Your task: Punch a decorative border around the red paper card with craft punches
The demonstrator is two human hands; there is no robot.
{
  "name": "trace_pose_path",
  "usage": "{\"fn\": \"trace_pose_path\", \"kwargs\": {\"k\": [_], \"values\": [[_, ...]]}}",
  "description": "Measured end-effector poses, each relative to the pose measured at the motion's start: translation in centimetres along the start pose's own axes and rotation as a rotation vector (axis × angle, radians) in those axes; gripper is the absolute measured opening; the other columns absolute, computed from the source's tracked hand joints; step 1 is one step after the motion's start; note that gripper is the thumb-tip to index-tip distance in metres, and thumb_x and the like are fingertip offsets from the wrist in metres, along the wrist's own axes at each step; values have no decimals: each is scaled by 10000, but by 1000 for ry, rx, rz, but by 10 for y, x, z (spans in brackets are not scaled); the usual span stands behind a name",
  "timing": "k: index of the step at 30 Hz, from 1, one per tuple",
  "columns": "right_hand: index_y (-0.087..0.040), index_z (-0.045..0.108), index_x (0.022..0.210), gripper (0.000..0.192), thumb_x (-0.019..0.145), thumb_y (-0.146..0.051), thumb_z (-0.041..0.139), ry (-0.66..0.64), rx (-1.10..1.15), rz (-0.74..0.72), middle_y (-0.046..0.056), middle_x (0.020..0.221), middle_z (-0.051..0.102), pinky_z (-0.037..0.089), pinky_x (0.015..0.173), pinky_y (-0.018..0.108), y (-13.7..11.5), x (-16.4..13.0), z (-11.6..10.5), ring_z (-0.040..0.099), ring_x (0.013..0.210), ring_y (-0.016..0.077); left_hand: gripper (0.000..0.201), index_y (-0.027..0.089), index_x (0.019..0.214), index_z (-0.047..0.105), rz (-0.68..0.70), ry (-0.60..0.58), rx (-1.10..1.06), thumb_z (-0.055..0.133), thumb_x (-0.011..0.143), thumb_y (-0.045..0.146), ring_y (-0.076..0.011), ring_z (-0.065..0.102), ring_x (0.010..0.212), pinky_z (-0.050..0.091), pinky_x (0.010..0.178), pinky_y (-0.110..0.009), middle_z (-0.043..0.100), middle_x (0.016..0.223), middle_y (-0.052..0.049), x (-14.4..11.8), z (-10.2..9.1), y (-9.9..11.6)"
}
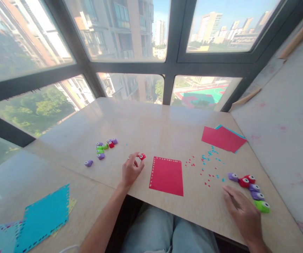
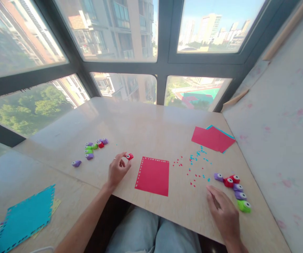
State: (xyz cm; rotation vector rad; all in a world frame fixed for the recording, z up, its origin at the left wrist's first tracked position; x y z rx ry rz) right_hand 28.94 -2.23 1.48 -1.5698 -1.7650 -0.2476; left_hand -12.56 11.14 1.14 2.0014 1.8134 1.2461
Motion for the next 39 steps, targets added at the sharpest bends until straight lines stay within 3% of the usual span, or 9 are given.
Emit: {"fn": "trace_pose_path", "kwargs": {"k": [4,8,12,16,20,26,30,34,39], "values": [[-189,725,990,262,947,-361,532,-30,119,67,80,964,766,579,846,357,-12,1,6,729,881,228,338,201,1167,578,96,-159,-162,569,830,228,-81,590,587,491,586,-204,694,1013,-43,-16,29,44],[-215,742,989,270,928,-410,566,-121,362,266,84,993,767,601,845,372,-31,4,24,731,906,237,440,217,1277,525,217,-360,-232,564,839,205,-114,628,671,519,651,-239,707,994,-43,-27,50,84],[-219,679,1170,395,900,-497,605,-365,747,444,120,1105,736,622,763,358,-56,14,59,723,887,227,575,212,1380,428,344,-489,-295,585,827,202,-131,652,721,528,676,-256,716,1043,-52,-33,65,112],[-191,615,1280,522,911,-556,566,-571,1026,507,140,1112,715,607,607,322,-76,29,89,715,833,224,602,215,1406,399,418,-503,-316,599,838,228,-133,666,735,534,685,-255,722,1050,-53,-34,73,125],[-212,653,1250,462,900,-512,622,-575,938,446,99,1060,726,589,662,316,-81,45,96,694,814,199,583,215,1408,405,455,-503,-325,584,854,237,-136,681,756,549,739,-273,725,1063,-62,-33,78,129],[-269,731,1123,297,915,-454,628,-417,643,124,88,1046,721,577,817,370,-83,64,81,682,940,233,619,217,1433,390,410,-583,-314,581,844,222,-139,676,754,551,740,-280,730,1060,-72,-31,88,123],[-262,693,1198,287,962,-360,563,-453,595,-8,99,1106,716,555,903,400,-78,65,82,671,1024,238,597,212,1416,428,403,-633,-270,597,844,221,-164,677,785,546,774,-310,734,993,-66,-29,95,126],[-227,682,1192,299,974,-366,531,-473,578,-4,109,1088,721,569,865,391,-67,64,90,691,922,228,541,195,1350,487,350,-636,-264,651,834,205,-196,674,902,537,855,-354,723,1047,-67,-22,100,129],[-216,677,1168,318,953,-418,558,-387,543,70,118,1075,728,579,810,387,-55,67,93,694,873,231,547,179,1293,534,323,-499,-138,734,813,348,-287,559,1206,455,1026,-452,637,1266,-135,-9,100,127]]}}
Point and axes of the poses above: each hand's wrist, its own x-axis towards the middle knuckle, its own z-axis out of the palm, y = z × x, the point moved 6 cm from there along x, towards the middle knuckle
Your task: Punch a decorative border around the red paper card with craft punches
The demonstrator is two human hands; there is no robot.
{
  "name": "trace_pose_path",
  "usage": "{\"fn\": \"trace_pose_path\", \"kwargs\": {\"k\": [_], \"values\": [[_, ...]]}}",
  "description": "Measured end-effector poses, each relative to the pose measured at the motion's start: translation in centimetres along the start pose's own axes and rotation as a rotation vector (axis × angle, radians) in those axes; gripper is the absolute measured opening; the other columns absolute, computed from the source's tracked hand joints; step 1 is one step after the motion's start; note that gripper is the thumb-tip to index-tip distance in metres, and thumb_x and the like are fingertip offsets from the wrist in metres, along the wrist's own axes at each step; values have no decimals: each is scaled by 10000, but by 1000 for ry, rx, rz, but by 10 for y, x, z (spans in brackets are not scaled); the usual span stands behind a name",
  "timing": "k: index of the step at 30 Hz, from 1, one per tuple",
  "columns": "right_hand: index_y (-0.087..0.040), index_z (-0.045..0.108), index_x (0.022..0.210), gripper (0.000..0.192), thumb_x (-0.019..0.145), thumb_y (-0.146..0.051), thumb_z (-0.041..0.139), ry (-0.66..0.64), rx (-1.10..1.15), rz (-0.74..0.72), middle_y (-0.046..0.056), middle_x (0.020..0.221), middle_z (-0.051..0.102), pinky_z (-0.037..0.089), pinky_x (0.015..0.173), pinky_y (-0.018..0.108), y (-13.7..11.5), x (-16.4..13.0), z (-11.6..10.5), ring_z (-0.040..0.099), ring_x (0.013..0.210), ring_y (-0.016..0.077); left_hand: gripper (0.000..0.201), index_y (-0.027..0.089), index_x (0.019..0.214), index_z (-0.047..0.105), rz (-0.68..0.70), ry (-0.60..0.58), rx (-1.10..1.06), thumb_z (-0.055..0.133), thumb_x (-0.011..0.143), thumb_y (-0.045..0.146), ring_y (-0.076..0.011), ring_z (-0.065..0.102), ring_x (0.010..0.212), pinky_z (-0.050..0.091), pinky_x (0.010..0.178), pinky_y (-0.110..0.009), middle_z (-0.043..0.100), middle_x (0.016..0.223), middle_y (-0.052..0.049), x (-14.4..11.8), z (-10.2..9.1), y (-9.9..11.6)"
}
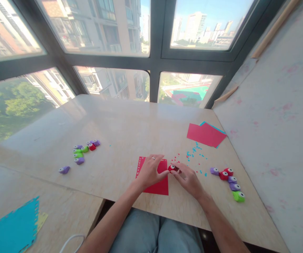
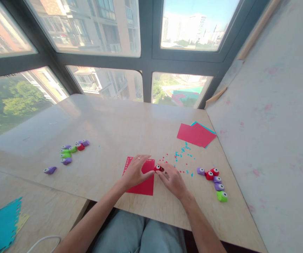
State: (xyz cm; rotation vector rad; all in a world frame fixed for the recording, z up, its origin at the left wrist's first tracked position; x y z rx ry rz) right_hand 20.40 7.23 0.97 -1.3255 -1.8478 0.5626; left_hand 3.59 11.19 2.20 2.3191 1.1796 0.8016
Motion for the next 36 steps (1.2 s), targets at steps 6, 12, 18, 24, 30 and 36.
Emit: {"fn": "trace_pose_path", "kwargs": {"k": [6,12,18,24,30,36], "values": [[-225,675,1151,309,960,-428,542,58,-45,3,114,1086,728,540,929,441,12,7,-4,683,993,261,392,177,1126,613,-103,-31,174,731,792,344,-339,538,1176,437,979,-492,611,1227,-160,3,12,-2],[-221,666,1179,323,983,-409,492,83,-42,2,123,1105,720,524,954,454,26,10,-2,671,1034,264,262,183,1034,637,-128,-31,250,684,802,296,-323,533,1089,422,911,-472,610,1106,-131,3,15,2],[-224,684,1147,344,961,-463,520,145,37,21,119,1073,722,536,917,446,30,12,-3,672,989,259,246,202,1022,631,-109,14,266,665,836,358,-295,532,1049,402,893,-440,607,1051,-103,3,15,0],[-228,638,1177,406,901,-523,609,340,440,308,81,990,716,582,721,392,40,9,-16,678,785,210,267,208,1043,656,-108,103,148,674,829,366,-277,548,1013,395,890,-424,597,990,-90,1,10,-5],[-227,646,1121,415,828,-513,716,444,813,421,61,975,708,558,690,335,26,1,-7,672,805,189,232,185,784,617,-99,204,-21,530,898,367,-198,557,828,404,833,-369,568,867,-55,-1,-2,-10],[-220,668,1092,445,787,-534,745,487,892,490,73,973,712,523,660,311,21,-10,3,654,775,181,522,213,575,387,-81,345,-453,252,1005,477,-201,581,792,410,717,-321,517,650,-36,-4,-12,-26]]}}
Point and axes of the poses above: each hand's wrist, its own x-axis towards the middle knuckle, its own z-axis out of the palm, y = z × x, the point moved 6 cm from there along x, towards the middle knuckle
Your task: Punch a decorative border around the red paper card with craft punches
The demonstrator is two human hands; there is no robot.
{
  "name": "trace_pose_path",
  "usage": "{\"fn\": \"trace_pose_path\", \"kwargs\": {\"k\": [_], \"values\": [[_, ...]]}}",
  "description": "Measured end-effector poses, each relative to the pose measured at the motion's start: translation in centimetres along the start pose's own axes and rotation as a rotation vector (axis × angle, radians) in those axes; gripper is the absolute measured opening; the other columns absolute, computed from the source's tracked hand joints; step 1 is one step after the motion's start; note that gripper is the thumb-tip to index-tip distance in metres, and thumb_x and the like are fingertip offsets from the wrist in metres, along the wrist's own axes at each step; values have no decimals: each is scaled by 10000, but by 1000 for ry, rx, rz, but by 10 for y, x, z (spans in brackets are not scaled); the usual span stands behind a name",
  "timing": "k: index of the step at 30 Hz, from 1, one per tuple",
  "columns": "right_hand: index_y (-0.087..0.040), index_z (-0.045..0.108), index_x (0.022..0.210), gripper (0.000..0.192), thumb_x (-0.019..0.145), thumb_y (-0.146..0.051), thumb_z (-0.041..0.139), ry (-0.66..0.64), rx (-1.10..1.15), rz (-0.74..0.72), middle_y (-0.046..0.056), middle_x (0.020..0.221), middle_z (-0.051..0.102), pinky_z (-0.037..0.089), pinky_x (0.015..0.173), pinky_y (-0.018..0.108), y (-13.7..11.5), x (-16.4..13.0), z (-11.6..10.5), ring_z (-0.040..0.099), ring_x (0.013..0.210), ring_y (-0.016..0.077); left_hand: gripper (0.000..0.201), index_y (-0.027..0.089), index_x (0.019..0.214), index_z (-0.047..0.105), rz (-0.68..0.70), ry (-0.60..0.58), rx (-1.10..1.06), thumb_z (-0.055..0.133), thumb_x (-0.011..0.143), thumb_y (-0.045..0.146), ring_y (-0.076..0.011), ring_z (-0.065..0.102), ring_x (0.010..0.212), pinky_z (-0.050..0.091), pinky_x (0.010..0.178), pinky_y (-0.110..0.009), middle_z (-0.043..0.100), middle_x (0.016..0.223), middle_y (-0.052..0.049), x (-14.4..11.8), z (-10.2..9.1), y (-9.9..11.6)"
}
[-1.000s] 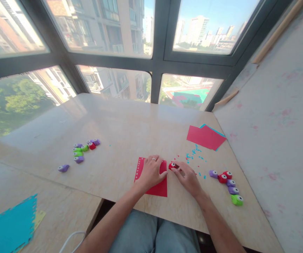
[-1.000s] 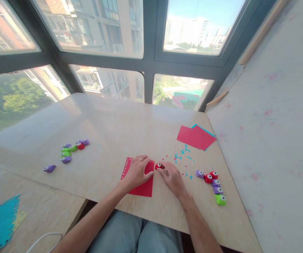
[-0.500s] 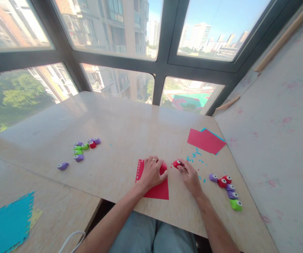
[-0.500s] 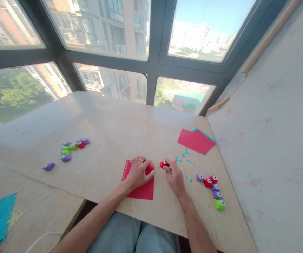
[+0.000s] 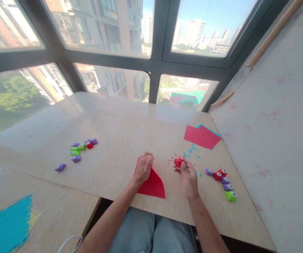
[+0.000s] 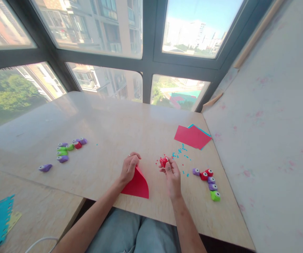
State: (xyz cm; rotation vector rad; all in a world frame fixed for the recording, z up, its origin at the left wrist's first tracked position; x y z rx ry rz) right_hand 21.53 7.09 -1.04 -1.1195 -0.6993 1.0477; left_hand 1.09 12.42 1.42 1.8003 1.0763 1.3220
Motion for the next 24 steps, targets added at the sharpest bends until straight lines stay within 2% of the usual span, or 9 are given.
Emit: {"fn": "trace_pose_path", "kwargs": {"k": [5,9,12,16,24], "values": [[-240,674,1088,401,797,-505,751,-54,112,76,54,978,705,532,677,313,8,-13,12,647,768,167,602,206,553,445,-201,166,-230,262,992,574,-167,541,617,393,620,-294,498,571,-17,-2,-11,-16],[-242,676,1094,417,780,-497,775,-128,192,170,51,998,701,553,760,357,20,-25,28,656,806,178,662,193,536,500,-250,169,-242,266,969,638,-155,508,585,383,598,-286,540,581,-33,-3,-11,-19],[-241,679,1086,409,782,-498,777,-142,203,173,45,990,696,549,826,372,23,-25,32,653,846,179,673,187,554,538,-280,154,-229,278,959,657,-151,500,575,380,588,-283,559,588,-39,-3,-10,-21],[-246,673,1061,398,784,-515,772,-121,200,105,29,944,700,532,847,355,19,-8,23,652,811,161,680,184,580,569,-307,146,-198,285,944,683,-156,512,574,396,579,-279,578,597,-46,-3,-10,-22],[-238,641,1027,479,689,-522,827,-12,162,9,28,898,700,551,844,390,6,49,-15,663,837,190,672,181,586,588,-292,92,-81,309,943,677,-164,531,570,411,586,-281,572,569,-40,-1,-7,-20]]}}
Point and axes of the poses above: each hand's wrist, its own x-axis towards the middle knuckle, its own z-axis out of the palm, y = z × x, the point moved 6 cm from there along x, towards the middle knuckle
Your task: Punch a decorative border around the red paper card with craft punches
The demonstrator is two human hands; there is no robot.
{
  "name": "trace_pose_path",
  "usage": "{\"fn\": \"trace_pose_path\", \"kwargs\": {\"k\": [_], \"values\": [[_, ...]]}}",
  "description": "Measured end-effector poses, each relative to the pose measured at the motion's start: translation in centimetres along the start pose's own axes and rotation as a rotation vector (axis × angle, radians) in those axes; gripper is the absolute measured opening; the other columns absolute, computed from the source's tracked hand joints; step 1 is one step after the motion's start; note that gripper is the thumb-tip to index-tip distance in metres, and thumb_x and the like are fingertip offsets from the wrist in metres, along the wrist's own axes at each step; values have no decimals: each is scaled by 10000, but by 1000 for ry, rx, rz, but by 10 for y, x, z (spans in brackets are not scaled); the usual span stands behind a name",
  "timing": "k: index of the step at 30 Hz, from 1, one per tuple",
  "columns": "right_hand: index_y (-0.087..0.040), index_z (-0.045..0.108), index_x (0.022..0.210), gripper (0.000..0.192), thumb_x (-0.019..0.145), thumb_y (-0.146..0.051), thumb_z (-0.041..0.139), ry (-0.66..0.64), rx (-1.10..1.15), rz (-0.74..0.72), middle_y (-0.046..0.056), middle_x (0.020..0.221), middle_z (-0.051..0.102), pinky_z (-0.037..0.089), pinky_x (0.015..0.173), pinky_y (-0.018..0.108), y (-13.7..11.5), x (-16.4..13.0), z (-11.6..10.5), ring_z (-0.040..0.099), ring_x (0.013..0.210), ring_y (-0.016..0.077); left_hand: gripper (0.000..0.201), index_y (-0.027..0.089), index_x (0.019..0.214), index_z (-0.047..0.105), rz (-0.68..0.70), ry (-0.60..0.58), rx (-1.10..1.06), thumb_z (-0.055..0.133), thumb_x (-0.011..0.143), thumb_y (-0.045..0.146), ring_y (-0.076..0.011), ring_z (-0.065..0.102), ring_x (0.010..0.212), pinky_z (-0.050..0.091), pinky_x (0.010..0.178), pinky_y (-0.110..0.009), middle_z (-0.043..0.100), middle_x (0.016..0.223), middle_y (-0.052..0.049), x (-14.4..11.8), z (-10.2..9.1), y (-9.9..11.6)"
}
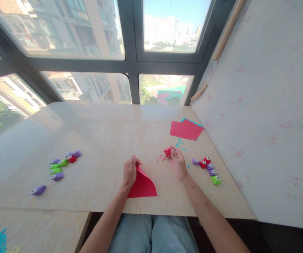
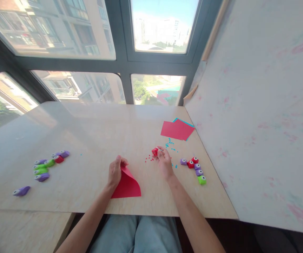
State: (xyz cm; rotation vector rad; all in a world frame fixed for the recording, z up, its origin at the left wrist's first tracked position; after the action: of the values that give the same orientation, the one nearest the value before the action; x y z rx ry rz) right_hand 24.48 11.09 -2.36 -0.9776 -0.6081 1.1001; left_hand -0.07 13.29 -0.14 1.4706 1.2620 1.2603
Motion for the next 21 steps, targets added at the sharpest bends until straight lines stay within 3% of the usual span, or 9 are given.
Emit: {"fn": "trace_pose_path", "kwargs": {"k": [3,6,11,13,18,21], "values": [[-240,633,1019,485,675,-518,832,16,-3,-48,19,909,699,551,858,405,-11,12,-5,661,810,180,683,182,593,590,22,-3,24,268,962,658,-167,541,580,414,594,-285,582,578,-42,0,0,0],[-253,629,1041,418,740,-496,789,-48,41,-41,1,902,684,537,907,436,-15,9,5,656,779,163,686,182,601,593,33,0,26,249,972,645,-169,549,584,418,600,-288,592,589,-44,0,0,1],[-244,620,1132,464,773,-503,757,-339,90,232,20,912,686,542,898,495,13,-18,50,660,798,183,684,179,604,592,34,-15,47,249,977,639,-165,543,578,414,598,-285,594,591,-40,0,2,1],[-227,627,1121,463,778,-512,750,-379,40,277,42,941,698,545,887,491,23,-22,58,669,835,193,680,179,597,590,36,-23,50,258,980,631,-162,537,571,409,595,-283,592,584,-37,0,3,1],[-214,631,1084,513,756,-593,734,-91,-188,-36,60,934,711,517,899,445,10,3,26,668,843,206,683,179,596,591,40,-38,68,250,985,625,-170,548,582,406,601,-288,592,583,-42,-1,3,-1],[-220,612,1119,528,759,-586,736,8,-237,-128,57,987,702,470,962,435,-3,12,3,657,917,210,689,179,615,595,46,-56,86,221,989,622,-179,556,603,408,620,-299,604,609,-50,-1,4,0]]}}
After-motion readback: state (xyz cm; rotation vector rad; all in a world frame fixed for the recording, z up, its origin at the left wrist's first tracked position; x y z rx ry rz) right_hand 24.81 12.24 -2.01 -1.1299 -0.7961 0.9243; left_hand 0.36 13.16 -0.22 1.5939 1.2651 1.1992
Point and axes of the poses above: each hand's wrist, its own x-axis towards the middle knuckle, its own z-axis out of the palm, y = z × x, the point moved 6 cm from there along x, towards the middle knuckle
